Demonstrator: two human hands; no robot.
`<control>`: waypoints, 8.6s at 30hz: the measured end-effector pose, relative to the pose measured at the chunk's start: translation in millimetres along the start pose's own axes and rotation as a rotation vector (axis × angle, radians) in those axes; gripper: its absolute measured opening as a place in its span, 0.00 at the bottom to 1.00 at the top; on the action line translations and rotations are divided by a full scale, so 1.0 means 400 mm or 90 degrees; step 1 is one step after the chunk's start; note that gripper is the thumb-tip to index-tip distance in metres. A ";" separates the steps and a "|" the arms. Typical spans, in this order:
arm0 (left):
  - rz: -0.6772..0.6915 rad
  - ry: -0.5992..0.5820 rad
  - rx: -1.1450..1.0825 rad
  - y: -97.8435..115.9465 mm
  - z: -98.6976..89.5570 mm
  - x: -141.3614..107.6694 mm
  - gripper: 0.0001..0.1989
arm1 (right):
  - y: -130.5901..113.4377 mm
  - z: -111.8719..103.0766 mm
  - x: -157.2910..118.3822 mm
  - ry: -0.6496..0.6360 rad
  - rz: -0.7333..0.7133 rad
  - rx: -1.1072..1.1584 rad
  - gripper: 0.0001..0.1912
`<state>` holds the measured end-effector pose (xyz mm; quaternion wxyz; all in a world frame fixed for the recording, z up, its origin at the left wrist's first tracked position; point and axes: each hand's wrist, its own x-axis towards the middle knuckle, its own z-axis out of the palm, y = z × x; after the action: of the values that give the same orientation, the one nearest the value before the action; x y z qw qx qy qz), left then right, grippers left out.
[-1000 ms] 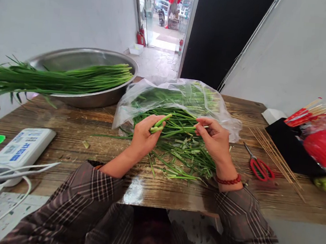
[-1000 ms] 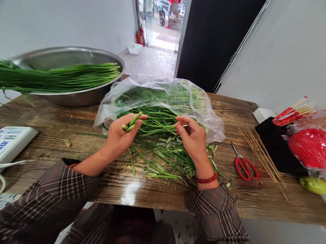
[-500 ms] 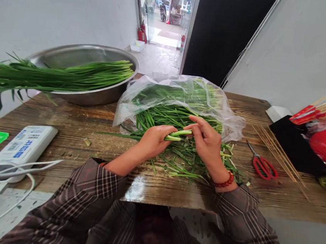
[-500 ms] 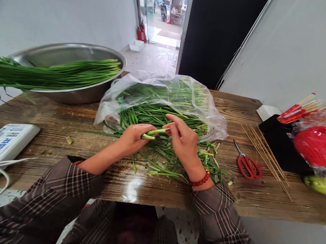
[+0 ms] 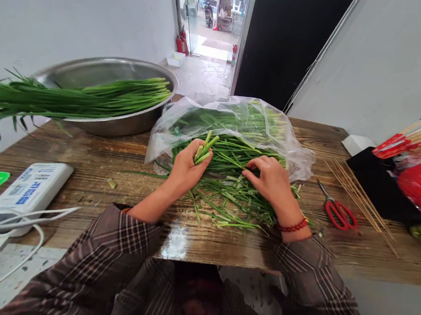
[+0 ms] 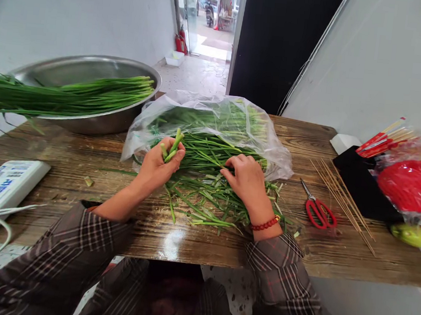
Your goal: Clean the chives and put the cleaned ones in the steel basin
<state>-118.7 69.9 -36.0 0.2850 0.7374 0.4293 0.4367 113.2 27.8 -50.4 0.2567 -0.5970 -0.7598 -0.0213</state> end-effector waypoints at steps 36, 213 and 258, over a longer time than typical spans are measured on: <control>0.126 -0.130 0.131 -0.023 0.014 -0.006 0.15 | 0.000 -0.003 0.009 0.199 0.136 0.480 0.22; 0.178 -0.184 0.153 0.004 0.034 -0.025 0.09 | -0.092 0.019 0.000 0.067 0.072 0.507 0.10; 0.127 -0.033 0.070 0.010 0.018 -0.018 0.10 | 0.090 -0.049 -0.002 -0.039 0.131 -0.060 0.09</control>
<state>-112.7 61.2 -39.1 0.2101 0.8019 0.3697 0.4196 153.7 30.7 -43.5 0.2060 -0.6833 -0.7004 -0.0120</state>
